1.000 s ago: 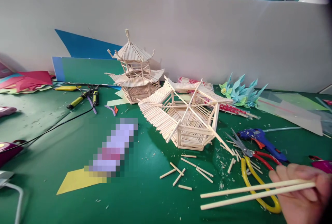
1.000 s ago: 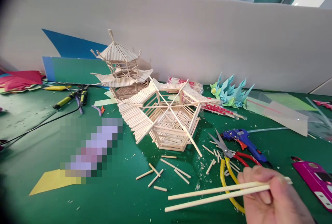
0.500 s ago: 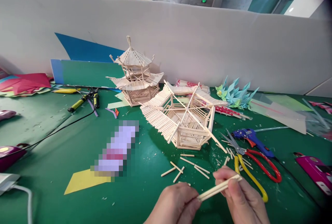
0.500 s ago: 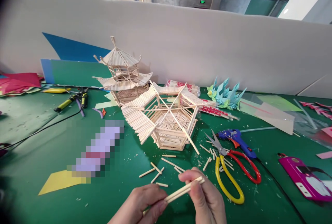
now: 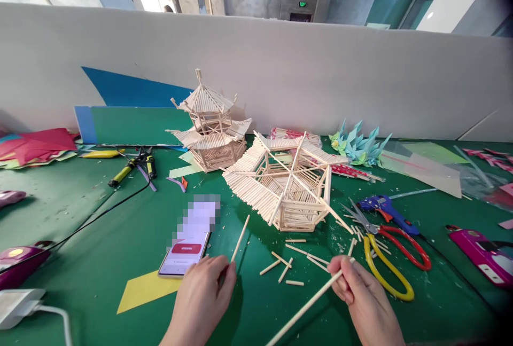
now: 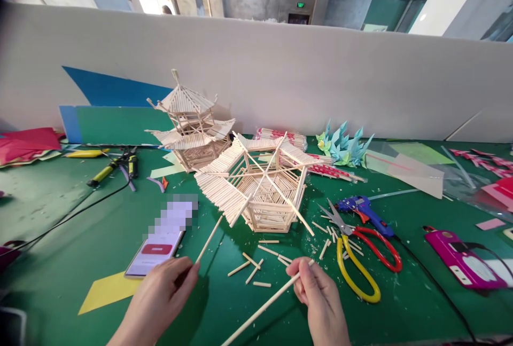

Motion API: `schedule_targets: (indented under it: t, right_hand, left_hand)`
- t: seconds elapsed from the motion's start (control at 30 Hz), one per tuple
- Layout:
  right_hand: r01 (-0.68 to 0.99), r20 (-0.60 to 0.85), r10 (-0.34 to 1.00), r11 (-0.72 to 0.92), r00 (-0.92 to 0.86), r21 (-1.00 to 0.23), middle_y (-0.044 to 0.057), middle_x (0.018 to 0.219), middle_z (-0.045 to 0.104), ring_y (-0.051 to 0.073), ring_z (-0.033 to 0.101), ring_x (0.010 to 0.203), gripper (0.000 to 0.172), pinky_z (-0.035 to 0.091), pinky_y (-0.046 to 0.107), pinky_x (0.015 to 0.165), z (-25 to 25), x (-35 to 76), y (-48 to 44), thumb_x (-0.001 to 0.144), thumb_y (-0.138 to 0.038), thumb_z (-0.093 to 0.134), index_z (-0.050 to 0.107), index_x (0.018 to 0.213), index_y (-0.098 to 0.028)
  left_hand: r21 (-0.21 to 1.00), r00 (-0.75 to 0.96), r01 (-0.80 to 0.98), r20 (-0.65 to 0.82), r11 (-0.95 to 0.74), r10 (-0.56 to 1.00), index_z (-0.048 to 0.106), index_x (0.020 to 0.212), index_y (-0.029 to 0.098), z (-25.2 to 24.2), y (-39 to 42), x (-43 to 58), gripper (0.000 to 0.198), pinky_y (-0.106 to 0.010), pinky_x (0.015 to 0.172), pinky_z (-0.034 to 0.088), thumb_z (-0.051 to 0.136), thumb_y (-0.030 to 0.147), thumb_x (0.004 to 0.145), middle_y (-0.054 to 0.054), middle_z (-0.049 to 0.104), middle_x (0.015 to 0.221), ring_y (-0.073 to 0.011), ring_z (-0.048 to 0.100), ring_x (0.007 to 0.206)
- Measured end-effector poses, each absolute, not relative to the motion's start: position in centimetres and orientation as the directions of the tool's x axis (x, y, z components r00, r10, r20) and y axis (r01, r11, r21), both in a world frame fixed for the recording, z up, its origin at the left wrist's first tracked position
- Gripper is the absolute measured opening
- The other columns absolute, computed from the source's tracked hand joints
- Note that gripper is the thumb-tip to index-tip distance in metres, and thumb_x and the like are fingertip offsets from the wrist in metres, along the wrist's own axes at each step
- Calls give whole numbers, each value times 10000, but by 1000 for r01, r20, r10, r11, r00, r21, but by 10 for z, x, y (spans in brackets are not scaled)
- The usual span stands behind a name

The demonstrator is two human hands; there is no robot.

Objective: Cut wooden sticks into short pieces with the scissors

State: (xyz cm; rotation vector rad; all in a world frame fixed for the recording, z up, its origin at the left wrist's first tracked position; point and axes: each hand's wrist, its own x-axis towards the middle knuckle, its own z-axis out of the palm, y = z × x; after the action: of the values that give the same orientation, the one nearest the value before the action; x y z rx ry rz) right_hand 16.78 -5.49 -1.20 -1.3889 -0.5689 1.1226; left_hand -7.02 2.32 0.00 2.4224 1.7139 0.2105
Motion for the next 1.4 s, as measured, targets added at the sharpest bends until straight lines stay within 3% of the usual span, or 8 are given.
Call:
schedule_targets:
  t: [0.3,0.37,0.43,0.57,0.67,0.83,1.2,1.4]
  right_hand:
    - [-238,-279,893,-202,353,-950,-51,523,355,96,289,491,412,253,227,461,-7,156,-42,760,-546,537,540,588,-172]
    - [-180,-265,905,-215,332,-960,-49,530,369,99,308,492,409,258,225,460,-8,152,-41,788,-541,499,544,614,-174]
    - [-104,-230,924,-208,306,-973,-49,529,379,99,333,489,410,273,221,463,-8,148,-40,825,-527,448,545,636,-176]
    - [33,-151,953,-166,264,-986,-35,545,432,108,416,502,399,347,218,481,-7,145,-35,879,-481,361,556,702,-181]
    - [261,-72,948,-158,310,-952,-10,622,517,125,489,549,334,414,225,513,-12,153,-30,906,-426,320,555,882,-190]
    - [776,25,981,-135,191,-616,51,879,611,158,587,755,169,477,249,658,-22,163,-19,886,-236,389,531,968,-199]
    - [977,-142,987,38,-68,-209,91,766,643,228,618,748,269,472,305,659,-4,149,18,777,-9,391,615,786,-158]
    - [964,-148,977,118,-156,-239,147,831,655,253,620,779,270,462,322,672,-1,152,25,719,11,423,625,854,-108]
  left_hand:
    - [128,283,947,97,-294,954,613,845,116,7,55,-44,336,-415,678,402,314,267,876,-160,645,821,-311,591,791]
    - [253,372,889,84,-381,925,615,863,150,12,42,-35,321,-360,732,423,320,273,887,-115,645,858,-247,590,816]
    - [655,523,626,50,-423,851,619,824,163,13,25,-25,323,-291,750,437,325,276,896,-95,646,863,-197,592,809]
    - [954,682,299,-220,9,697,615,815,151,-3,1,-12,437,-187,426,336,335,481,875,23,485,510,-108,451,454]
    - [943,628,277,-322,184,708,583,748,140,-16,3,-19,506,-192,371,202,395,607,794,67,342,497,-73,274,410]
    - [958,552,285,-195,37,810,495,597,175,-22,17,-36,446,-217,464,284,418,557,814,37,387,536,-106,357,490]
    - [940,654,292,-63,-175,754,480,640,172,-25,30,-15,299,-285,682,418,361,290,888,-107,538,815,-196,525,737]
    - [960,549,260,-61,-101,834,479,627,175,-11,29,-13,306,-261,644,397,396,328,878,-53,511,726,-176,496,678]
